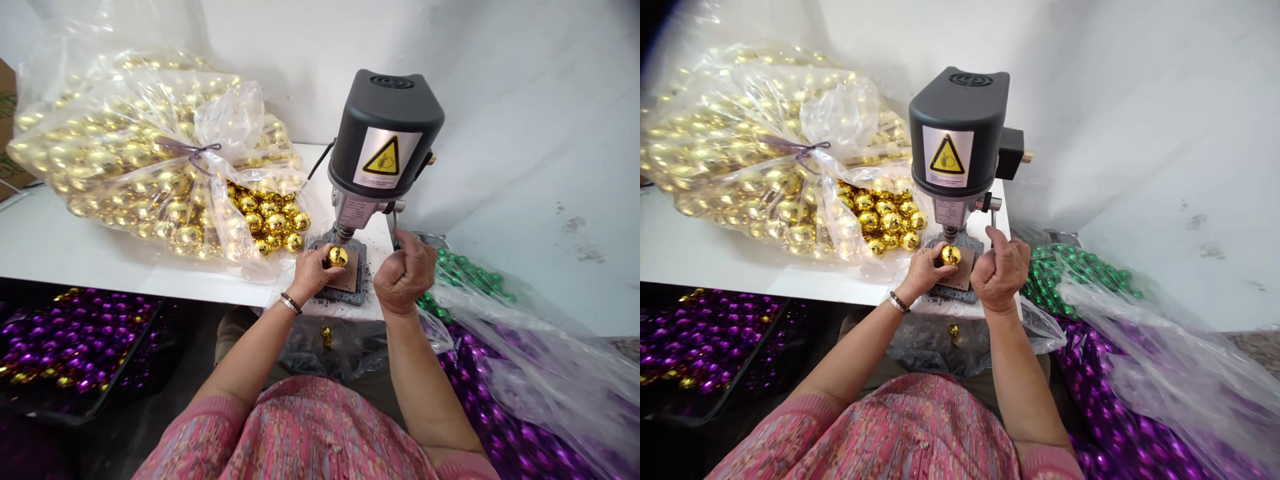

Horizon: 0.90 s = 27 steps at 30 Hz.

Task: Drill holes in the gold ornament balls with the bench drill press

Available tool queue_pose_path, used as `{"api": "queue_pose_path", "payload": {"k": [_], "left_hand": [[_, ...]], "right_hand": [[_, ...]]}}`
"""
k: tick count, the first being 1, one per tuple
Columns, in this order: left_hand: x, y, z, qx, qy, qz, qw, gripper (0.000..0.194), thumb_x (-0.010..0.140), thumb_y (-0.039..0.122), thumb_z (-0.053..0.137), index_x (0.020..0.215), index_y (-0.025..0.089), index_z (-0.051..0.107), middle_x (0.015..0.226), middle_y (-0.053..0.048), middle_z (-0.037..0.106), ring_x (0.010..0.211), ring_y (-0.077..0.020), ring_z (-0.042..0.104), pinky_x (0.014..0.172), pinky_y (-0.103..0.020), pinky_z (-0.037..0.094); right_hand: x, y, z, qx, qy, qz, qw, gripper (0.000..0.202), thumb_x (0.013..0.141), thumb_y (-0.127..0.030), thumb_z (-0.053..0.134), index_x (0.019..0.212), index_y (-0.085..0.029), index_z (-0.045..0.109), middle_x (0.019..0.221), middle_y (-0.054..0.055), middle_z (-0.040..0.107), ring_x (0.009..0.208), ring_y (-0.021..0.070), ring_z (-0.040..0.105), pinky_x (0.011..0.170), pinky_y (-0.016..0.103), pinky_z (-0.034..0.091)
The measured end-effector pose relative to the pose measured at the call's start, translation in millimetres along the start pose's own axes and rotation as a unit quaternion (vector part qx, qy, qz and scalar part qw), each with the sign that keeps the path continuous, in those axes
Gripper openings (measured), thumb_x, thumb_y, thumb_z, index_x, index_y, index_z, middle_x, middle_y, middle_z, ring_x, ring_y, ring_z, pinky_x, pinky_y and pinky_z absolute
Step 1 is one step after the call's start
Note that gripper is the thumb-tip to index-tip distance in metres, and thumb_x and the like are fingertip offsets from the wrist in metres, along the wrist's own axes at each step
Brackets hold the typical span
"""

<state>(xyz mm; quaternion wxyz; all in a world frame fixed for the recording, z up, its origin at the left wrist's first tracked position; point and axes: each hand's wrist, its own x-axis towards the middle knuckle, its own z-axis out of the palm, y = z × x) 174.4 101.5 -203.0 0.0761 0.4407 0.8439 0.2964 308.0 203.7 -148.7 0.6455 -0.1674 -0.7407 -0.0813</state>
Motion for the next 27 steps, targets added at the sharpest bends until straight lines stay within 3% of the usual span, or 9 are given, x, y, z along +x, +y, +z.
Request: {"api": "queue_pose_path", "payload": {"k": [5,8,12,15,18,22,27], "left_hand": [[0,2,-2.1,-0.008,-0.011,-0.003,1.000,0.058,0.079,0.042,0.075,0.132,0.024,0.063,0.095,-0.008,0.071,0.096,-0.0282,0.061,0.086,-0.036,0.044],[0,3,-3.4,-0.014,-0.013,-0.007,1.000,0.057,0.079,0.041,0.075,0.131,0.022,0.064,0.095,-0.008,0.072,0.096,-0.0285,0.062,0.086,-0.037,0.044],[0,4,-5.0,-0.028,-0.008,0.000,1.000,0.054,0.077,0.038,0.076,0.127,0.021,0.065,0.097,-0.007,0.073,0.096,-0.0273,0.063,0.086,-0.036,0.045],[-2,5,-6.6,-0.045,-0.001,0.003,0.999,0.051,0.075,0.036,0.078,0.123,0.020,0.066,0.096,-0.007,0.073,0.095,-0.0265,0.063,0.086,-0.035,0.045],[-12,3,-10.1,-0.087,0.003,0.019,0.996,0.047,0.075,0.031,0.078,0.119,0.019,0.065,0.098,-0.005,0.073,0.094,-0.0239,0.064,0.086,-0.034,0.046],[-36,-2,-19.8,-0.134,0.015,0.053,0.989,0.049,0.074,0.025,0.078,0.120,0.020,0.062,0.109,-0.006,0.072,0.101,-0.0224,0.064,0.090,-0.033,0.048],[-66,-8,-35.5,-0.150,-0.014,0.078,0.985,0.057,0.073,0.025,0.081,0.126,0.021,0.060,0.118,-0.007,0.071,0.110,-0.0223,0.064,0.095,-0.034,0.049]], "right_hand": [[-10,11,3,-0.008,-0.019,-0.047,0.999,0.036,0.085,-0.013,0.039,0.113,-0.017,0.061,0.081,0.005,0.070,0.062,0.0141,0.055,0.071,0.031,0.048],[1,9,-7,-0.015,-0.047,-0.041,0.998,0.033,0.087,-0.018,0.041,0.112,-0.016,0.063,0.088,0.007,0.072,0.065,0.0135,0.058,0.072,0.030,0.050],[51,-4,-21,0.037,-0.092,0.085,0.991,0.036,0.093,-0.024,0.037,0.111,-0.017,0.066,0.095,0.007,0.073,0.075,0.0137,0.062,0.075,0.029,0.050],[99,-8,-21,0.090,-0.146,0.213,0.962,0.038,0.092,-0.025,0.036,0.107,-0.016,0.069,0.085,0.005,0.071,0.070,0.0115,0.059,0.073,0.028,0.049],[130,-5,-14,0.111,-0.175,0.270,0.940,0.034,0.089,-0.023,0.039,0.098,-0.014,0.071,0.074,0.002,0.067,0.067,0.0093,0.054,0.074,0.027,0.046],[136,-2,-9,0.127,-0.165,0.275,0.939,0.034,0.090,-0.022,0.039,0.095,-0.011,0.072,0.072,0.001,0.065,0.069,0.0083,0.055,0.075,0.026,0.045],[130,-4,-10,0.142,-0.141,0.268,0.943,0.036,0.089,-0.019,0.039,0.094,-0.010,0.074,0.075,0.003,0.067,0.066,0.0072,0.053,0.071,0.026,0.041]]}}
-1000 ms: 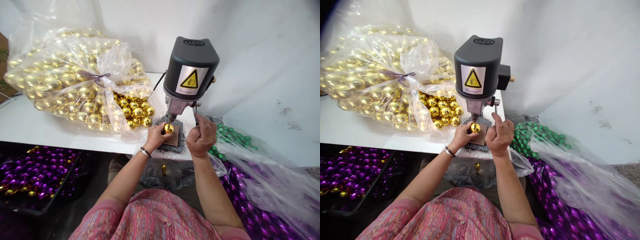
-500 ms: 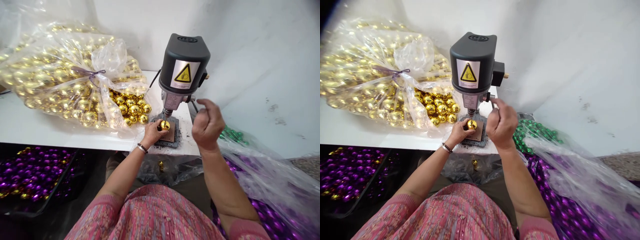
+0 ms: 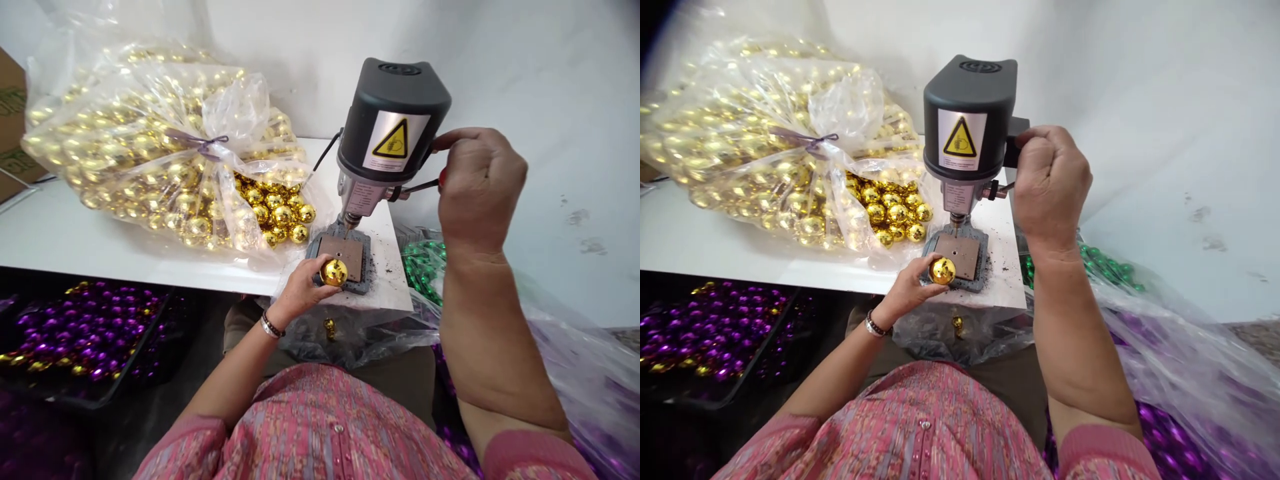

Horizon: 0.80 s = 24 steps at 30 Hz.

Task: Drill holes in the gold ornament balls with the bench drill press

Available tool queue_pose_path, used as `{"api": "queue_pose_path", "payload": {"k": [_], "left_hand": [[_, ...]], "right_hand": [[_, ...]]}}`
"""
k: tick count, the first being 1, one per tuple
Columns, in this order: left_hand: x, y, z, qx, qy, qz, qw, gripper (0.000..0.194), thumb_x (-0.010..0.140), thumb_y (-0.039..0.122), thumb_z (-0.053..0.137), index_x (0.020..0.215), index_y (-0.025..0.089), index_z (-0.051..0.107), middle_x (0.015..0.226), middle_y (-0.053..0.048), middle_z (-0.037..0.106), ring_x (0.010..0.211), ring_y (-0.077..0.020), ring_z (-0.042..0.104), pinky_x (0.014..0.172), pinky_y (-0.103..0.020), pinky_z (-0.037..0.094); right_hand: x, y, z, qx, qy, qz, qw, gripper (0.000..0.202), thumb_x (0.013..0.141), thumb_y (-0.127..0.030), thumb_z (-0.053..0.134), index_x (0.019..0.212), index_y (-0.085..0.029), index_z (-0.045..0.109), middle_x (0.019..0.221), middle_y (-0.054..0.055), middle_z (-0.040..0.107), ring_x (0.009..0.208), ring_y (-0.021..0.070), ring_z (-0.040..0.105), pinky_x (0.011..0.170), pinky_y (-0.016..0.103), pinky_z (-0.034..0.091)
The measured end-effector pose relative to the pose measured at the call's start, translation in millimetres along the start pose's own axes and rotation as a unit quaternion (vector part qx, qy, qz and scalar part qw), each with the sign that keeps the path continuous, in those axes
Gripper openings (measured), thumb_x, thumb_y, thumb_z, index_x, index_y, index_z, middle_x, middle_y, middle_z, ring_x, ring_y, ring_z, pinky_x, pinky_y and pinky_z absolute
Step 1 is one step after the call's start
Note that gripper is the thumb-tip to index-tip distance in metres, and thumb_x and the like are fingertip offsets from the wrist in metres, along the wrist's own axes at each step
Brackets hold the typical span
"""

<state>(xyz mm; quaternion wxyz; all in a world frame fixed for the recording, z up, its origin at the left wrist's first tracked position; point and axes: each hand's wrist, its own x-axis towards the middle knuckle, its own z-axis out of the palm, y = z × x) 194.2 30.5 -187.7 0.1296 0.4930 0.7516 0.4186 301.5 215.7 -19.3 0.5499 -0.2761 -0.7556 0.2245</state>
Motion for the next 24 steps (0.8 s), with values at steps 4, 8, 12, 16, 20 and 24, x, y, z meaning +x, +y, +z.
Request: {"api": "queue_pose_path", "payload": {"k": [4,8,12,16,20,24], "left_hand": [[-18,-3,-9.2,-0.010,-0.035,0.012,0.999,0.059,0.074,0.028,0.081,0.129,0.023,0.059,0.123,-0.008,0.070,0.114,-0.0227,0.063,0.099,-0.036,0.049],[-21,-15,-17.2,-0.023,-0.039,-0.009,0.999,0.061,0.075,0.037,0.080,0.131,0.023,0.060,0.123,-0.008,0.070,0.107,-0.0215,0.066,0.097,-0.035,0.052],[8,-33,-23.9,0.018,0.092,-0.117,0.989,0.040,0.093,0.031,0.057,0.131,0.020,0.060,0.122,-0.011,0.071,0.086,-0.0173,0.069,0.086,-0.033,0.055],[48,-45,-25.8,0.145,0.130,-0.142,0.971,0.045,0.093,0.013,0.045,0.136,0.015,0.057,0.134,-0.018,0.064,0.111,-0.0247,0.066,0.096,-0.037,0.052],[67,-41,-23.5,0.282,0.041,-0.117,0.951,0.054,0.090,0.009,0.044,0.143,0.020,0.051,0.149,-0.015,0.050,0.114,-0.0287,0.065,0.090,-0.038,0.053],[76,-35,-21.8,0.372,-0.001,-0.129,0.919,0.050,0.092,0.014,0.043,0.140,0.022,0.054,0.139,-0.020,0.051,0.104,-0.0321,0.066,0.079,-0.040,0.052]], "right_hand": [[0,1,0,0.002,0.012,-0.004,1.000,0.037,0.089,-0.019,0.039,0.093,-0.009,0.075,0.073,0.003,0.066,0.061,0.0058,0.049,0.067,0.026,0.039],[-2,0,0,-0.001,0.010,-0.014,1.000,0.037,0.090,-0.019,0.038,0.092,-0.010,0.074,0.071,0.001,0.065,0.061,0.0058,0.049,0.067,0.027,0.039],[-4,-2,-1,-0.003,0.011,-0.018,1.000,0.037,0.090,-0.020,0.038,0.091,-0.011,0.074,0.072,0.001,0.066,0.063,0.0063,0.051,0.067,0.027,0.038],[-4,-2,-2,-0.010,0.011,-0.016,1.000,0.037,0.090,-0.021,0.040,0.090,-0.011,0.075,0.066,0.001,0.062,0.060,0.0062,0.048,0.064,0.027,0.036],[-6,-4,-4,-0.008,0.003,-0.009,1.000,0.038,0.089,-0.024,0.040,0.091,-0.013,0.076,0.069,0.001,0.064,0.062,0.0067,0.049,0.065,0.027,0.038],[-9,-6,-4,0.000,0.005,-0.005,1.000,0.038,0.089,-0.024,0.039,0.089,-0.012,0.075,0.069,0.002,0.064,0.061,0.0069,0.049,0.066,0.027,0.039]]}}
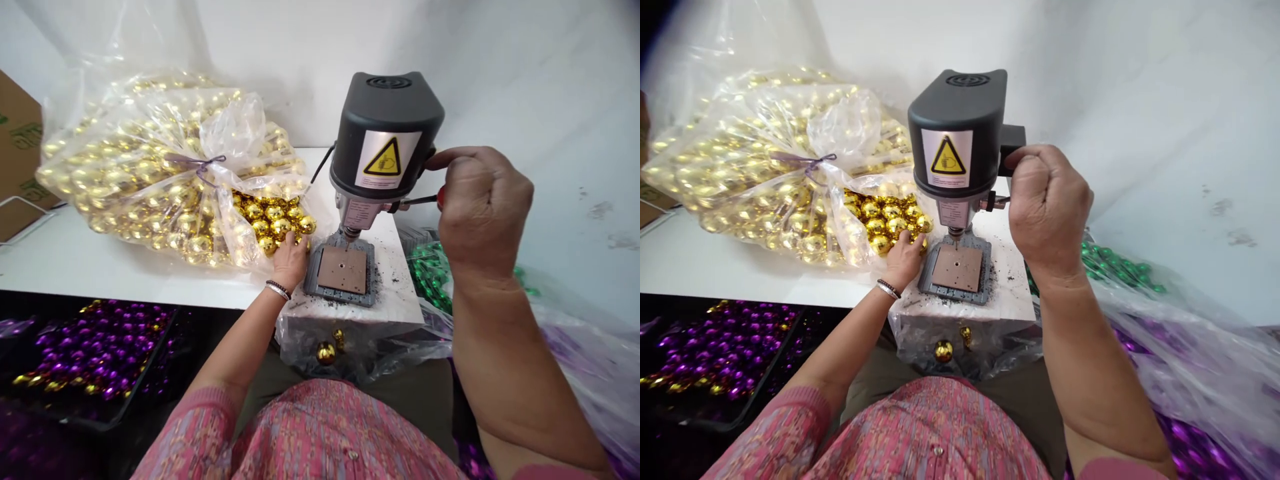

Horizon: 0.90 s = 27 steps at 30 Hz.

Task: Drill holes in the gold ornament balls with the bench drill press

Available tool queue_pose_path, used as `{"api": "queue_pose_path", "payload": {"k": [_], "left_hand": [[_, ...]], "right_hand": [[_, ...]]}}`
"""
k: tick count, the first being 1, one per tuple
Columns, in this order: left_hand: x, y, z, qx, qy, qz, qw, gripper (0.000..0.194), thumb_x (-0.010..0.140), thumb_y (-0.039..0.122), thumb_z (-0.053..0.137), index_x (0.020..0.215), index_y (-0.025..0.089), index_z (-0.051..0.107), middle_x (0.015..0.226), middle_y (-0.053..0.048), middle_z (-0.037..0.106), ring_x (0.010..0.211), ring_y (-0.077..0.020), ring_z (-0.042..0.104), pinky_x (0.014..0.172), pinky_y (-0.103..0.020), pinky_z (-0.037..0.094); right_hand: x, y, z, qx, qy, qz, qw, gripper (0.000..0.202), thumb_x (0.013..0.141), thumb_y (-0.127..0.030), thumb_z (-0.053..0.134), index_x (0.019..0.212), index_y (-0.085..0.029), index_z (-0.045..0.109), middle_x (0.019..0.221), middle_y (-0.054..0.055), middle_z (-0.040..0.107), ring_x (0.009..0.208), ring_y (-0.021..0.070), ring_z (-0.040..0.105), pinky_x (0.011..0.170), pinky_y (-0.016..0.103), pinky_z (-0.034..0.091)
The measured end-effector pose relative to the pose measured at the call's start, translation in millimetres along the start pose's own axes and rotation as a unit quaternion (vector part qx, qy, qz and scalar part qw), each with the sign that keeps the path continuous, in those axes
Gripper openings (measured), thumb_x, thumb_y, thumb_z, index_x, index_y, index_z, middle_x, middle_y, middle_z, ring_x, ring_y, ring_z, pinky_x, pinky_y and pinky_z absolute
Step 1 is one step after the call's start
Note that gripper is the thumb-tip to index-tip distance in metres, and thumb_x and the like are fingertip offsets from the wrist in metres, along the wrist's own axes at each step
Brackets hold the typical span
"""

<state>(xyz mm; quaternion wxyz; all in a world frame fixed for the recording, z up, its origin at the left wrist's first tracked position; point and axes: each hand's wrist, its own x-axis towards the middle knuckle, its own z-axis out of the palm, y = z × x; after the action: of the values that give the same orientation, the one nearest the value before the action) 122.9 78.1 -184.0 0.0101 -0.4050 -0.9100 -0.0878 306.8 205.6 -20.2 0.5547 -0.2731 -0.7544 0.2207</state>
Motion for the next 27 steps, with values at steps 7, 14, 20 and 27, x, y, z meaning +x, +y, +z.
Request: {"api": "queue_pose_path", "payload": {"k": [7,14,20,27], "left_hand": [[-9,-2,-7.3,-0.080,0.032,-0.026,0.996,0.048,0.082,0.017,0.062,0.130,0.015,0.056,0.133,-0.020,0.054,0.112,-0.0333,0.062,0.090,-0.040,0.050],[-37,5,-11.4,-0.701,-0.163,-0.072,0.691,0.059,0.087,0.043,0.057,0.140,0.024,0.043,0.094,-0.004,0.067,0.070,-0.0154,0.065,0.060,-0.026,0.049],[-40,19,2.6,-0.759,-0.208,-0.110,0.607,0.074,0.068,0.027,0.078,0.135,0.025,0.045,0.094,0.000,0.067,0.069,-0.0101,0.067,0.057,-0.018,0.045],[-31,35,-2.1,-0.606,-0.173,-0.069,0.774,0.049,0.081,0.033,0.069,0.125,0.018,0.053,0.076,0.003,0.062,0.052,-0.0057,0.057,0.045,-0.016,0.035]], "right_hand": [[0,3,0,0.008,-0.008,-0.008,1.000,0.038,0.091,-0.021,0.038,0.087,-0.012,0.074,0.061,-0.003,0.054,0.060,0.0047,0.045,0.071,0.026,0.039],[-1,5,0,0.026,-0.013,-0.013,0.999,0.037,0.093,-0.022,0.036,0.085,-0.016,0.072,0.058,-0.006,0.044,0.061,0.0037,0.045,0.074,0.026,0.037],[-2,1,-1,0.021,-0.021,-0.003,1.000,0.037,0.093,-0.021,0.036,0.085,-0.013,0.071,0.061,-0.005,0.047,0.060,0.0033,0.043,0.077,0.025,0.039],[0,1,-1,-0.005,-0.029,-0.002,1.000,0.035,0.093,-0.023,0.037,0.084,-0.015,0.069,0.063,-0.002,0.049,0.059,0.0077,0.044,0.067,0.025,0.035]]}}
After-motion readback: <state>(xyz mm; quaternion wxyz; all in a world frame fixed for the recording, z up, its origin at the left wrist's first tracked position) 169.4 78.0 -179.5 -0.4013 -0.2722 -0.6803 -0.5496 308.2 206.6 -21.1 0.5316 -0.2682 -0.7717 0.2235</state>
